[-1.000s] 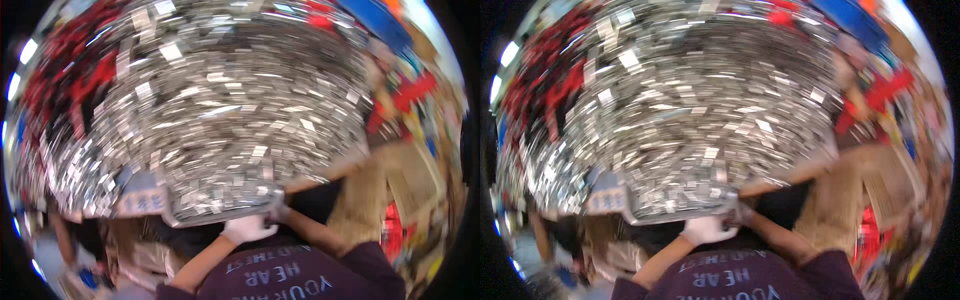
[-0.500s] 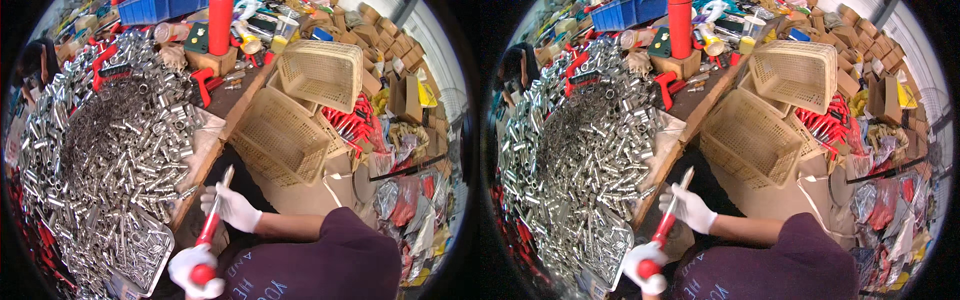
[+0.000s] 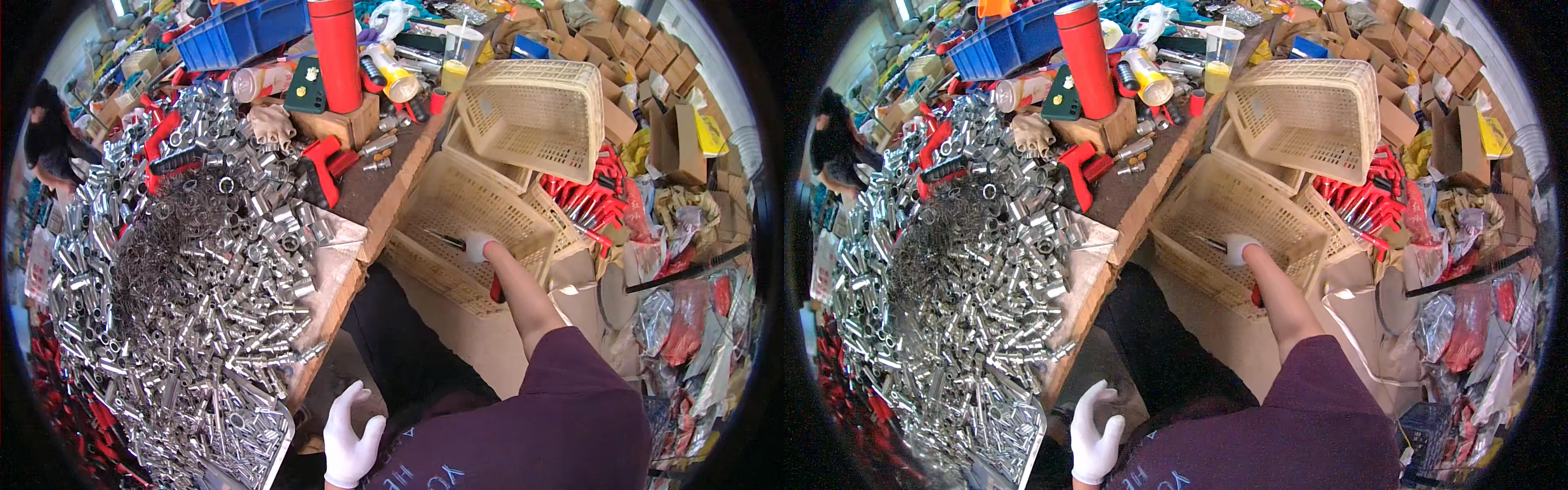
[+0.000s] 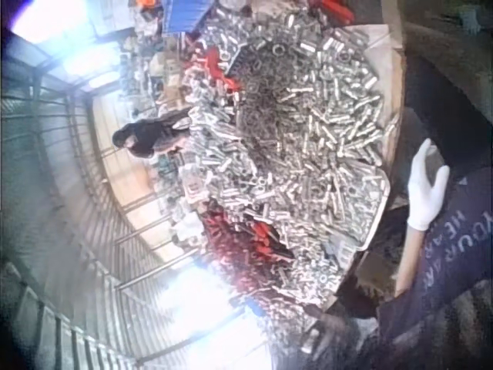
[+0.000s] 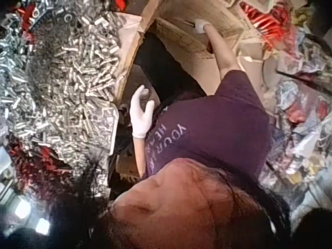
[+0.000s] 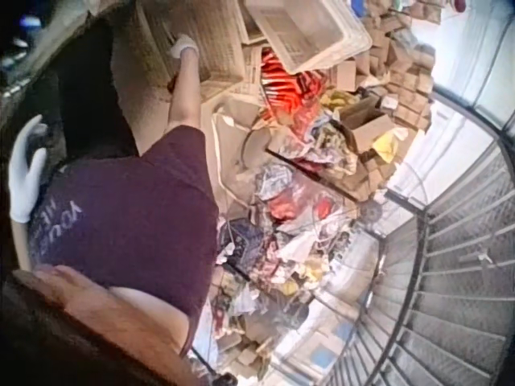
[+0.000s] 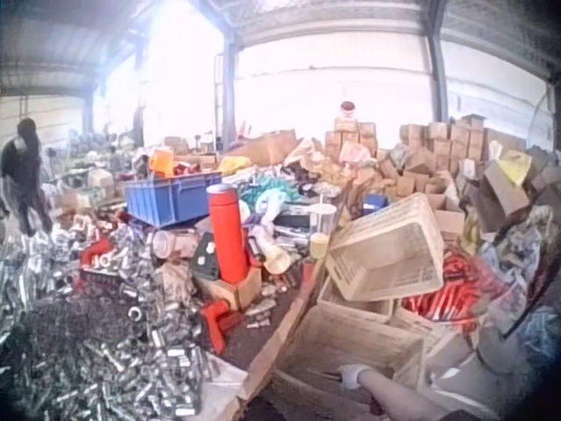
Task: The person assembles tools at a workstation by fitting metal cylinders, rods, and handles together by hand.
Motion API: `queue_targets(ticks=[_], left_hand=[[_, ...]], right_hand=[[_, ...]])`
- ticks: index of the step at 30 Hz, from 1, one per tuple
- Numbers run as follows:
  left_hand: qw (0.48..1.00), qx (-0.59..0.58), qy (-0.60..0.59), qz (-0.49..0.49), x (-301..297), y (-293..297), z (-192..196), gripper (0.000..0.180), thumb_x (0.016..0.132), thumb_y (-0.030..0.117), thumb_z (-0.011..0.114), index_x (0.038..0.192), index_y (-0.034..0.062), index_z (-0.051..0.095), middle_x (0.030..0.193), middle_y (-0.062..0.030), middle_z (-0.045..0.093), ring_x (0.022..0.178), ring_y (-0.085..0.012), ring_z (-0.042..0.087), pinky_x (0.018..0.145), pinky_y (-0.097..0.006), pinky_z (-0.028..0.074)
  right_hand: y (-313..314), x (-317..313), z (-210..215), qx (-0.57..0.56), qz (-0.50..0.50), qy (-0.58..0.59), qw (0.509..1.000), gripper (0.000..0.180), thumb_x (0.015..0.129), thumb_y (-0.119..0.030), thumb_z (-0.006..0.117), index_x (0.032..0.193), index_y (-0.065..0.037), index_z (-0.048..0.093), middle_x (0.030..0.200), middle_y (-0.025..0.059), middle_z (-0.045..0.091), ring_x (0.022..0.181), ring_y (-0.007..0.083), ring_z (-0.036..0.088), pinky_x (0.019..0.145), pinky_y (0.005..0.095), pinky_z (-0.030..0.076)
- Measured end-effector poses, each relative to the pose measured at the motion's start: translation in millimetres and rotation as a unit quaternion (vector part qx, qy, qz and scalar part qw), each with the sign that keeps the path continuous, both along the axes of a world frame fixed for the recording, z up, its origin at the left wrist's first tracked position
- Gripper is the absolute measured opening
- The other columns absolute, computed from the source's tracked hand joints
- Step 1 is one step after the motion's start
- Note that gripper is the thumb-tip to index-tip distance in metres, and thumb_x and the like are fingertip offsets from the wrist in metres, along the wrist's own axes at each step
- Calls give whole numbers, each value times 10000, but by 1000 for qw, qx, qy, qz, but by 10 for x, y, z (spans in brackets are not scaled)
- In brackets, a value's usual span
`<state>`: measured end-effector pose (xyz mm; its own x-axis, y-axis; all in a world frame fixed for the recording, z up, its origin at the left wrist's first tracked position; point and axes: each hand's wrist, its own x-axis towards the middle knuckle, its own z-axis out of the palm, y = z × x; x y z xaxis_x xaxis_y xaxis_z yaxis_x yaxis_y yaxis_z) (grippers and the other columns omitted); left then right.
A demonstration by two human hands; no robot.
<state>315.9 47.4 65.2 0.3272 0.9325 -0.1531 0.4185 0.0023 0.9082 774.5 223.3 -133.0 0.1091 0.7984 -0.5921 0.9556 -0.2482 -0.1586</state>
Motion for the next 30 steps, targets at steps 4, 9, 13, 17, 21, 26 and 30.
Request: queue_targets(ticks=[4,9,13,17,21,26,30], left_hand=[[1000,-21,-5,11,72,49,-38,565,829,35,622,1374,-35,490,1177,-158,649,1115,-251,631,1015,-362,467],[997,-77,15,18,72,58,-101,502,879,23,596,1366,-45,493,1184,-165,646,1122,-235,629,1008,-348,473],[996,-82,14,20,33,39,-169,488,878,15,597,1353,-50,505,1167,-166,654,1103,-230,637,997,-342,481],[995,-98,19,22,6,3,-283,449,884,2,589,1326,-52,535,1147,-166,669,1079,-224,653,972,-332,495],[996,-86,26,3,17,-10,-285,387,882,-7,592,1266,-52,589,1107,-160,691,1048,-219,672,941,-329,513],[996,64,55,6,171,439,-23,226,850,-23,603,1065,-48,668,1026,-152,704,949,-250,679,895,-359,520],[909,356,210,52,285,954,-208,367,819,92,688,1161,-34,645,1126,-209,655,1055,-397,615,964,-476,466]], right_hand=[[-7,156,-903,182,-107,157,965,445,824,-355,681,1156,-59,687,1024,209,723,965,350,693,869,426,524],[-256,-461,-1291,80,-99,58,990,332,866,-244,634,1104,-22,698,1074,214,713,1047,387,675,912,442,533],[-449,-539,-1369,68,-79,14,994,274,864,-220,625,1035,-34,731,1035,226,716,1008,377,691,874,456,549],[-1028,-826,-1638,82,3,21,996,227,859,-177,600,984,-60,749,990,219,721,945,375,704,829,461,563],[-1225,-1161,-1408,72,-17,47,996,275,859,-253,612,1068,-113,724,981,190,720,947,375,691,845,459,544],[-1434,-1549,-1285,59,-49,81,994,307,884,-299,608,1094,-103,718,1005,200,717,960,383,686,862,460,538],[-1213,-1484,-712,-23,3,202,979,478,949,-467,568,1212,-85,687,1105,264,684,1061,392,658,941,454,509]])
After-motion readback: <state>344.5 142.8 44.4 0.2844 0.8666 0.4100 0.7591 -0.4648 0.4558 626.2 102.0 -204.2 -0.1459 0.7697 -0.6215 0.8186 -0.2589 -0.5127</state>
